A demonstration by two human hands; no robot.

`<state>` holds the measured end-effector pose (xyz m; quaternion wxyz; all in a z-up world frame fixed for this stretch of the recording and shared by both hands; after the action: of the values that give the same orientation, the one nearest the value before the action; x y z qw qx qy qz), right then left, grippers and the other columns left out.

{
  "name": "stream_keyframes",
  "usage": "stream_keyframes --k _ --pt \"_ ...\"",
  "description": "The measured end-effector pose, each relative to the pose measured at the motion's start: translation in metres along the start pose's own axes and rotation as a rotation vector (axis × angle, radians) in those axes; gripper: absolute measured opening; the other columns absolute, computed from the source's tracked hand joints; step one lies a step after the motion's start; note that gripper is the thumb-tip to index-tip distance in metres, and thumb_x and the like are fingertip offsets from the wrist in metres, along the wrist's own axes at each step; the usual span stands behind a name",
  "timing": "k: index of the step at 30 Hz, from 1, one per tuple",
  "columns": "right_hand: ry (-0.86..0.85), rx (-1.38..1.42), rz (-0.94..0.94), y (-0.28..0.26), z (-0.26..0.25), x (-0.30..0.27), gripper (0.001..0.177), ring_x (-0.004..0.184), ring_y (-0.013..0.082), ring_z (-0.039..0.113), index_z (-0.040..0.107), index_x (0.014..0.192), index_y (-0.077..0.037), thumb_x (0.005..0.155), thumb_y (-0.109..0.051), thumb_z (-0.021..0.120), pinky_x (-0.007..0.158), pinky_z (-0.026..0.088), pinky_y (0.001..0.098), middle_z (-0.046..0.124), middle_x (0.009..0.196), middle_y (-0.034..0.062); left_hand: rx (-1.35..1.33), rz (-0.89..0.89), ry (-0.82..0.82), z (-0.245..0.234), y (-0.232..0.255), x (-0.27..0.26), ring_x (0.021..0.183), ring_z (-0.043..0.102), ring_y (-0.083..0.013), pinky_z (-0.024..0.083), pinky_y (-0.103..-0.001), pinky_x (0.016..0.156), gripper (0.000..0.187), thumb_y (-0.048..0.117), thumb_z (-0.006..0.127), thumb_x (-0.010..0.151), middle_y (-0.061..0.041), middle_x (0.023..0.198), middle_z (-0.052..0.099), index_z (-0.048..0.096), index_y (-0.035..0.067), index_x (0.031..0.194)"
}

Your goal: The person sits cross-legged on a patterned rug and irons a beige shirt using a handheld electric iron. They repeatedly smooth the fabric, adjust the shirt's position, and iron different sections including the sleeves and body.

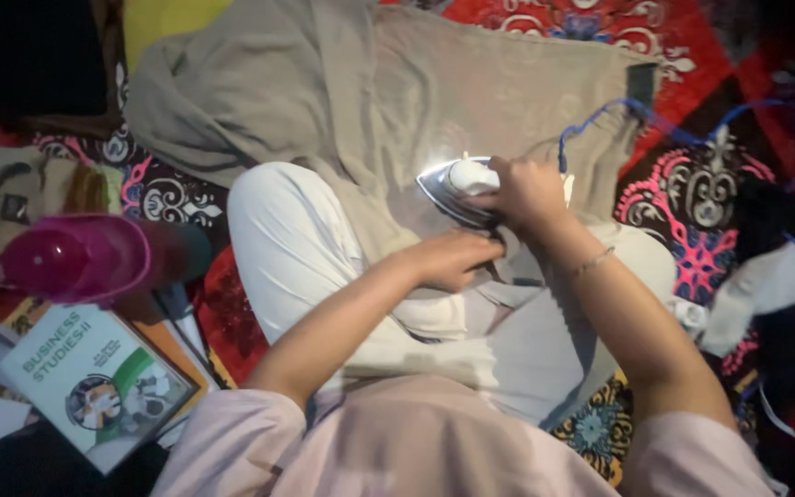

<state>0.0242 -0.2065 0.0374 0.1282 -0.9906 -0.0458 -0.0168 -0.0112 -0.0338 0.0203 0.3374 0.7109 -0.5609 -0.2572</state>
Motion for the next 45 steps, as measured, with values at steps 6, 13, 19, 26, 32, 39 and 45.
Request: stream_keyframes --k 6,13,19,26,32,39,45 --pt "0.128 -0.056 0.038 0.012 0.003 0.04 0.073 0.06 0.0335 0.069 0.075 0.104 -0.008 0.073 -0.073 0.084 0.055 0.053 0.0446 0.07 0.071 0.0163 0.041 -0.016 -0.065 -0.003 -0.006 0.026 0.098 0.066 -0.0404 0.05 -0.054 0.082 0.043 0.019 0.072 0.067 -0.02 0.102 0.069 0.065 0.006 0.108" --pt "0.329 -0.089 0.238 0.045 0.015 0.114 0.068 0.061 0.0367 0.069 0.075 0.092 -0.008 0.072 -0.07 0.09 0.052 0.052 0.0471 0.071 0.071 0.0167 0.121 -0.193 -0.164 0.028 -0.03 0.029 0.097 0.068 -0.0397 0.054 -0.05 0.081 0.05 0.048 0.073 0.074 -0.021 0.098 0.072 0.074 0.001 0.092" --pt "0.159 0.008 0.273 0.027 0.012 0.108 0.066 0.067 0.0392 0.07 0.077 0.097 -0.008 0.073 -0.069 0.084 0.059 0.054 0.0506 0.073 0.078 0.0187 0.19 -0.209 -0.22 0.008 -0.015 0.029 0.092 0.071 -0.0376 0.056 -0.05 0.08 0.043 0.044 0.07 0.076 -0.019 0.096 0.074 0.075 0.005 0.093" --pt "-0.147 0.062 -0.05 -0.004 0.0 0.011 0.058 0.069 0.0374 0.071 0.077 0.102 -0.01 0.072 -0.059 0.081 0.062 0.055 0.0484 0.073 0.081 0.0174 -0.138 -0.11 -0.019 -0.078 0.039 -0.009 0.083 0.072 -0.0332 0.054 -0.047 0.073 0.024 0.032 0.065 0.086 -0.014 0.089 0.075 0.073 0.011 0.095" --pt "-0.16 -0.037 -0.305 0.009 -0.024 -0.029 0.066 0.065 0.0334 0.071 0.075 0.087 -0.009 0.061 -0.069 0.081 0.061 0.056 0.0459 0.073 0.075 0.0131 -0.15 -0.28 0.459 -0.105 -0.004 -0.003 0.089 0.072 -0.0286 0.055 -0.04 0.076 0.024 0.028 0.065 0.093 -0.01 0.098 0.075 0.071 0.012 0.109" --pt "0.083 -0.126 0.115 0.063 -0.014 0.007 0.067 0.065 0.0326 0.07 0.076 0.1 -0.008 0.078 -0.071 0.083 0.059 0.054 0.0439 0.07 0.075 0.0155 -1.018 -0.664 0.84 -0.039 -0.13 0.018 0.13 0.051 -0.0245 0.041 -0.037 0.103 0.062 0.036 0.067 0.093 -0.012 0.142 0.057 0.049 0.007 0.144" --pt "0.287 -0.095 0.551 0.101 -0.007 0.085 0.069 0.068 0.0381 0.071 0.078 0.097 -0.007 0.08 -0.073 0.085 0.058 0.055 0.0489 0.073 0.078 0.0191 -1.009 -0.827 1.013 -0.038 -0.166 0.018 0.152 0.026 -0.0267 0.026 -0.04 0.119 0.088 0.045 0.064 0.091 -0.017 0.164 0.029 0.025 0.004 0.158"
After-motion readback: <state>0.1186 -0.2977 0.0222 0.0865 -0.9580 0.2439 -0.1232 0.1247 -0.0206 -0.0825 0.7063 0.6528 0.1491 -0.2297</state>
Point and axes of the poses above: each hand's wrist, its own x-axis towards the middle knuckle, its own z-axis out of the palm, y = z × x, the point moved 3 cm from there along x, towards the middle knuckle
